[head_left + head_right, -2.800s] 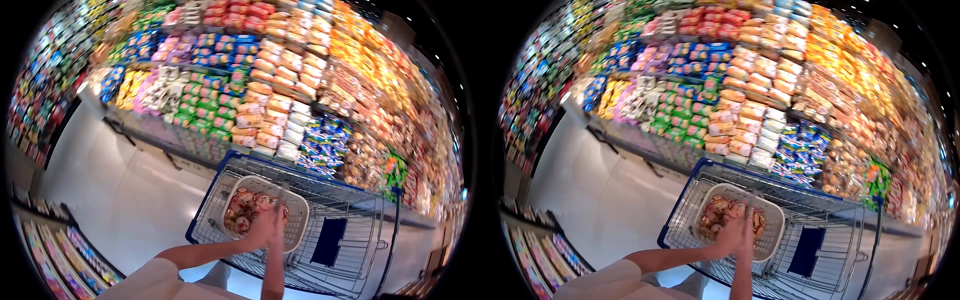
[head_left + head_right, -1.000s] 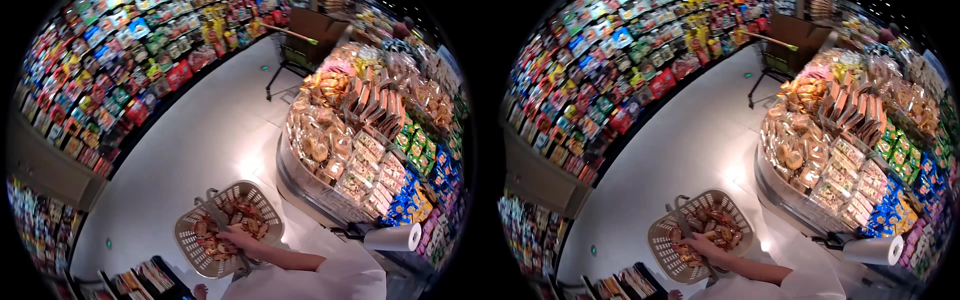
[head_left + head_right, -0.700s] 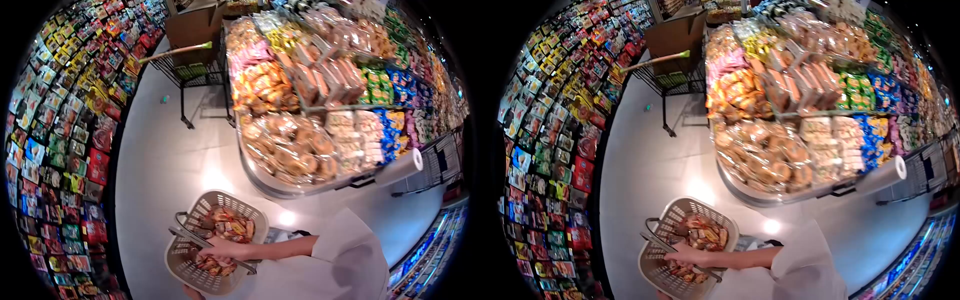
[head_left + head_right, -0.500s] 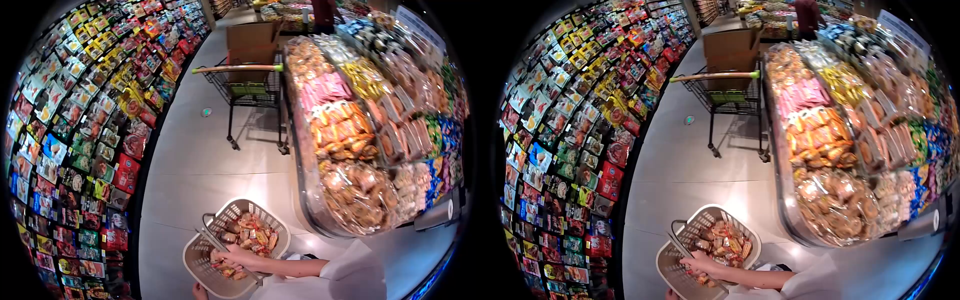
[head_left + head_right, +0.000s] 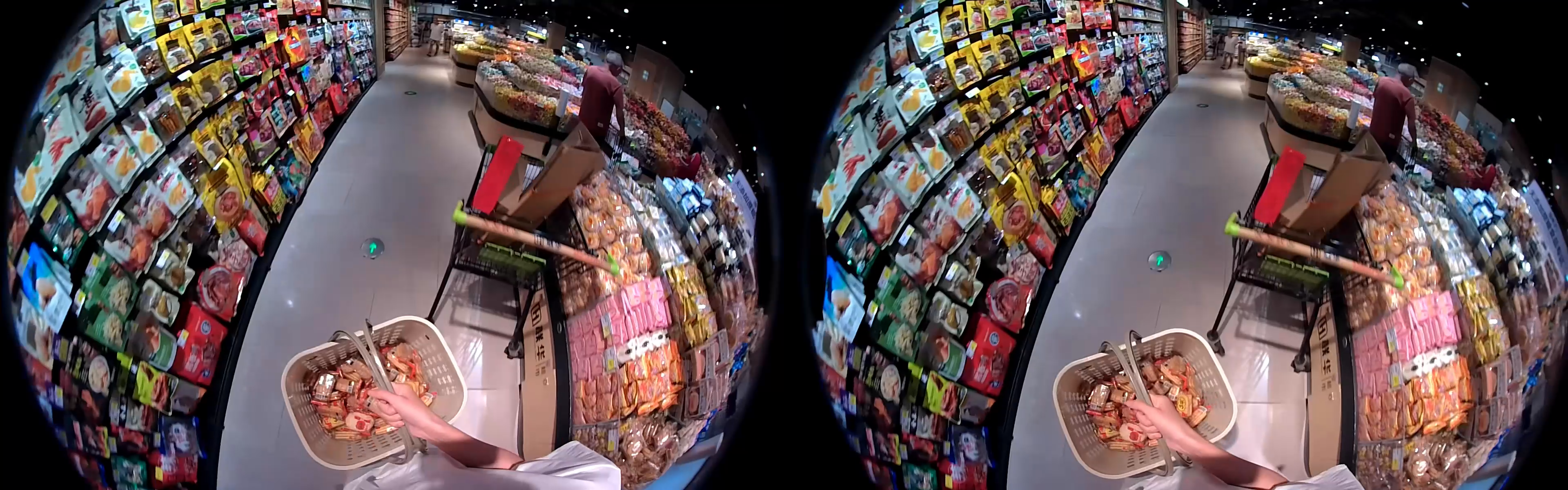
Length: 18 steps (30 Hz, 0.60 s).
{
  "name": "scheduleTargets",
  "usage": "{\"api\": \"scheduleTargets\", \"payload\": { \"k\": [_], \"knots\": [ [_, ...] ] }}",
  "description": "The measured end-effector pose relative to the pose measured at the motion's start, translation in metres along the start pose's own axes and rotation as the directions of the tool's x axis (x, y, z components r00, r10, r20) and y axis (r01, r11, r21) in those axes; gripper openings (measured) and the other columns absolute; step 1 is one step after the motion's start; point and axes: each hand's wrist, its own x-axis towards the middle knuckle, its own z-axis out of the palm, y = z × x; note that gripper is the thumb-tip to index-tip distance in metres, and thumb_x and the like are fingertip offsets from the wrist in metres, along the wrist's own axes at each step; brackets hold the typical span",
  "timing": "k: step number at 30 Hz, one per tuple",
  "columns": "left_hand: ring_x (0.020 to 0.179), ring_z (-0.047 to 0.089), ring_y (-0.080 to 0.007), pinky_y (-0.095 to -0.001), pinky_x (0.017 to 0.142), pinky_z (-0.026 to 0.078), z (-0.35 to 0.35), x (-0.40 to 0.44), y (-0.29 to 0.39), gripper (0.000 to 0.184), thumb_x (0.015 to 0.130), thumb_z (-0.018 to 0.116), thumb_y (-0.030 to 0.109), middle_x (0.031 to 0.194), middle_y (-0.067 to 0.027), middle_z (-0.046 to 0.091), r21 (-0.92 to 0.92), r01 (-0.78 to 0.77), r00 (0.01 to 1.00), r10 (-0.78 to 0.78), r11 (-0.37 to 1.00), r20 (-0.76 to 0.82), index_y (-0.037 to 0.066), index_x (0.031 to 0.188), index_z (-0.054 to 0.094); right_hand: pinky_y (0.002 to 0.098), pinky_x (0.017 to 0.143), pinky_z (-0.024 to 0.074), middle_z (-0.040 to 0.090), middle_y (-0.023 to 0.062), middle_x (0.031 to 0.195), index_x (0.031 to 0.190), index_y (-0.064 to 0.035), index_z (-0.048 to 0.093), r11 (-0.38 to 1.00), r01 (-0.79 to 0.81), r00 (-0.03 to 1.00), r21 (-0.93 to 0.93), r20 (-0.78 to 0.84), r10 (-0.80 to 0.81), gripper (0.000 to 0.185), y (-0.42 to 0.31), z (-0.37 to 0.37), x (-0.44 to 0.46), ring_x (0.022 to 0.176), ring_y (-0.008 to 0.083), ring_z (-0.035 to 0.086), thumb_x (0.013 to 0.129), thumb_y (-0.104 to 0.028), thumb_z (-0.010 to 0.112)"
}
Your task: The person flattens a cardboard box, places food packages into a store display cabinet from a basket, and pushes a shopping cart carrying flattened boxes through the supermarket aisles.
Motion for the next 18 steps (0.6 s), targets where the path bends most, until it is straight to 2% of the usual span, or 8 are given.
{"api": "scheduleTargets", "payload": {
  "k": [1,2,4,10,13,16,17,18],
  "knots": [
    [0.062,0.058,-0.0229,-0.0326,0.049,0.046,0.007,0.077,0.035,0.019,0.077,0.051,0.021,0.073,-0.0114,0.058,0.49,0.003,1.0,-0.012,0.872,0.015,0.007,0.086,0.06,0.0203,0.032,0.0133,0.026,-0.008,0.044,0.064,-0.0112,0.036,1.0,-0.017,0.999,0.014,-0.048,0.018,0.025,-0.024,0.01,0.025,0.034,0.0023,0.021,0.085,-0.017,0.049],
    [0.039,0.048,-0.0144,-0.0271,0.033,0.038,0.035,0.141,0.066,0.013,0.078,0.048,0.009,0.052,-0.008,0.051,-0.039,0.099,0.983,-0.104,0.994,-0.153,0.001,0.068,0.051,0.0203,0.032,0.0133,0.026,-0.008,0.044,0.064,-0.0112,0.036,1.0,-0.017,0.997,0.015,-0.073,0.018,0.025,-0.053,0.014,0.046,0.034,0.0023,0.021,0.085,-0.017,0.049],
    [0.038,0.042,-0.011,-0.0232,0.03,0.032,0.084,0.219,0.197,0.009,0.076,0.047,0.006,0.049,-0.0059,0.045,-0.162,-0.177,0.983,0.182,0.971,0.018,-0.001,0.07,0.047,0.0214,0.032,0.0138,0.026,-0.0068,0.043,0.06,-0.0119,0.034,1.0,0.025,0.987,0.019,-0.156,-0.022,0.029,-0.106,0.022,0.086,0.033,0.0041,0.021,0.085,-0.017,0.048],
    [0.061,0.057,-0.0141,-0.025,0.049,0.045,0.314,0.337,0.568,0.015,0.082,0.048,0.016,0.073,-0.0073,0.059,0.31,-0.617,0.78,0.511,0.723,0.361,0.004,0.088,0.055,0.0228,0.032,0.0157,0.026,-0.0053,0.043,0.055,-0.0115,0.034,0.952,0.149,0.973,0.266,-0.213,-0.093,0.033,-0.23,-0.003,0.263,0.032,0.0051,0.025,0.084,-0.018,0.048],
    [0.072,0.06,-0.0319,-0.0366,0.055,0.045,0.378,0.445,0.604,0.017,0.077,0.047,0.007,0.076,-0.0209,0.058,0.416,-0.822,0.565,0.64,0.388,0.521,0.001,0.09,0.056,0.0226,0.032,0.0168,0.028,-0.0041,0.043,0.056,-0.0109,0.035,0.922,0.233,0.96,0.309,-0.223,-0.168,0.032,-0.3,-0.033,0.366,0.032,0.0058,0.025,0.082,-0.021,0.052],
    [0.065,0.057,-0.0373,-0.0408,0.053,0.044,0.403,0.488,0.62,0.016,0.076,0.047,0.011,0.069,-0.0198,0.058,0.61,-0.746,0.636,0.554,0.265,0.537,0.002,0.086,0.056,0.0232,0.031,0.0162,0.027,-0.0045,0.043,0.057,-0.0113,0.035,0.925,0.243,0.949,0.292,-0.268,-0.165,0.033,-0.391,-0.058,0.444,0.032,0.0054,0.024,0.081,-0.023,0.053],
    [0.061,0.057,-0.0347,-0.0397,0.053,0.045,0.391,0.566,0.562,0.016,0.075,0.048,0.015,0.067,-0.0179,0.059,0.746,-0.61,0.782,0.359,0.269,0.51,0.002,0.08,0.056,0.0233,0.031,0.0157,0.027,-0.005,0.043,0.056,-0.0116,0.035,0.927,0.24,0.944,0.289,-0.293,-0.153,0.033,-0.423,-0.061,0.46,0.032,0.0054,0.023,0.082,-0.024,0.053],
    [0.055,0.057,-0.029,-0.0389,0.053,0.046,0.391,0.574,0.553,0.017,0.076,0.049,0.018,0.063,-0.0137,0.058,0.617,-0.573,0.803,0.219,0.539,0.554,0.002,0.073,0.055,0.0233,0.031,0.0151,0.026,-0.0056,0.043,0.056,-0.012,0.035,0.935,0.23,0.937,0.272,-0.32,-0.138,0.034,-0.459,-0.064,0.475,0.031,0.0053,0.022,0.082,-0.024,0.052]
  ]
}}
